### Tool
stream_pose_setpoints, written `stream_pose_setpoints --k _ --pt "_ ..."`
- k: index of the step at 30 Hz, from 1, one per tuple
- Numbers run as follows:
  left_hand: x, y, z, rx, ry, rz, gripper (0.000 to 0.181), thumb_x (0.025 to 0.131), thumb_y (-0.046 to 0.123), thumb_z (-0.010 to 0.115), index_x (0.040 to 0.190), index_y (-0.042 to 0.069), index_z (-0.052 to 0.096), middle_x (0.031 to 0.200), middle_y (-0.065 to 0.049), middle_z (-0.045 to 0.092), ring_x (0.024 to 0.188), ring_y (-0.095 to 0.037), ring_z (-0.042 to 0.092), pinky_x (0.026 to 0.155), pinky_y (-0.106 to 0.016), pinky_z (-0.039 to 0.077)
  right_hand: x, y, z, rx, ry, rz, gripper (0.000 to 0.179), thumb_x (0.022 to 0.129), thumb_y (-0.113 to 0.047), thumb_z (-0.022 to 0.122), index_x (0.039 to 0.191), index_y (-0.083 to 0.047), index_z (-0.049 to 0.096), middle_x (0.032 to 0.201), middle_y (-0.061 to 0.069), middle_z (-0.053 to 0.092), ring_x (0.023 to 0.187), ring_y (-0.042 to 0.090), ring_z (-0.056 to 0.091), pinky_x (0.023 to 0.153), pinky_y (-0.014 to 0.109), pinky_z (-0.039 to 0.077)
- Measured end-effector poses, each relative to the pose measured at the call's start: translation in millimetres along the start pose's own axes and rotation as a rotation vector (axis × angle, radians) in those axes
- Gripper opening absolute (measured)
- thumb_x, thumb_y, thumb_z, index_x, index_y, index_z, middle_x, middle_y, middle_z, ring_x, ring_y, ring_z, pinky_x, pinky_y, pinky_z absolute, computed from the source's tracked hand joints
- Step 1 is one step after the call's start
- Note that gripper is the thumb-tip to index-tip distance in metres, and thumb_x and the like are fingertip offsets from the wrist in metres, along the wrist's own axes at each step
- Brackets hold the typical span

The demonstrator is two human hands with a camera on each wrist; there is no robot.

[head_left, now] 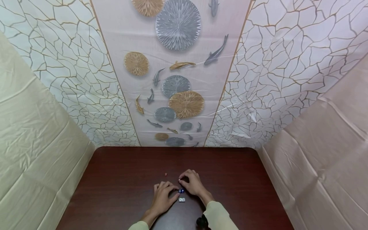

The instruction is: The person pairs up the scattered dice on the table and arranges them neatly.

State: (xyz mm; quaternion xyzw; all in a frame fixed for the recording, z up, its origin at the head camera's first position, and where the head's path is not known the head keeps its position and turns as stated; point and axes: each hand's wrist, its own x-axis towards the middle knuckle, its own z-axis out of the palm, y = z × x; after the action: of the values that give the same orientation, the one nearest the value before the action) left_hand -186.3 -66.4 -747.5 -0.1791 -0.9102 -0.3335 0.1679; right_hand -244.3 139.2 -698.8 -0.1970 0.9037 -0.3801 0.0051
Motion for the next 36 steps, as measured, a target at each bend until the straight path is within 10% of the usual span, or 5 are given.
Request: stream_pose_setpoints --k 36 --pt "2.6 3.8 -3.9 -0.024 -0.044 -0.036 0.024 0.089 0.029 0.098 0.109 0.028 0.085 0.103 0.010 0.074 0.101 -0.012 0.061 0.097 -0.049 0.035 -22.5 8.3 -1.2 -0.018 0.016 0.021 0.009 0.103 -0.016 0.083 0.112 -0.017 0.083 0.121 0.002 0.072 0.116 0.024 0.061 0.110 0.060 0.042"
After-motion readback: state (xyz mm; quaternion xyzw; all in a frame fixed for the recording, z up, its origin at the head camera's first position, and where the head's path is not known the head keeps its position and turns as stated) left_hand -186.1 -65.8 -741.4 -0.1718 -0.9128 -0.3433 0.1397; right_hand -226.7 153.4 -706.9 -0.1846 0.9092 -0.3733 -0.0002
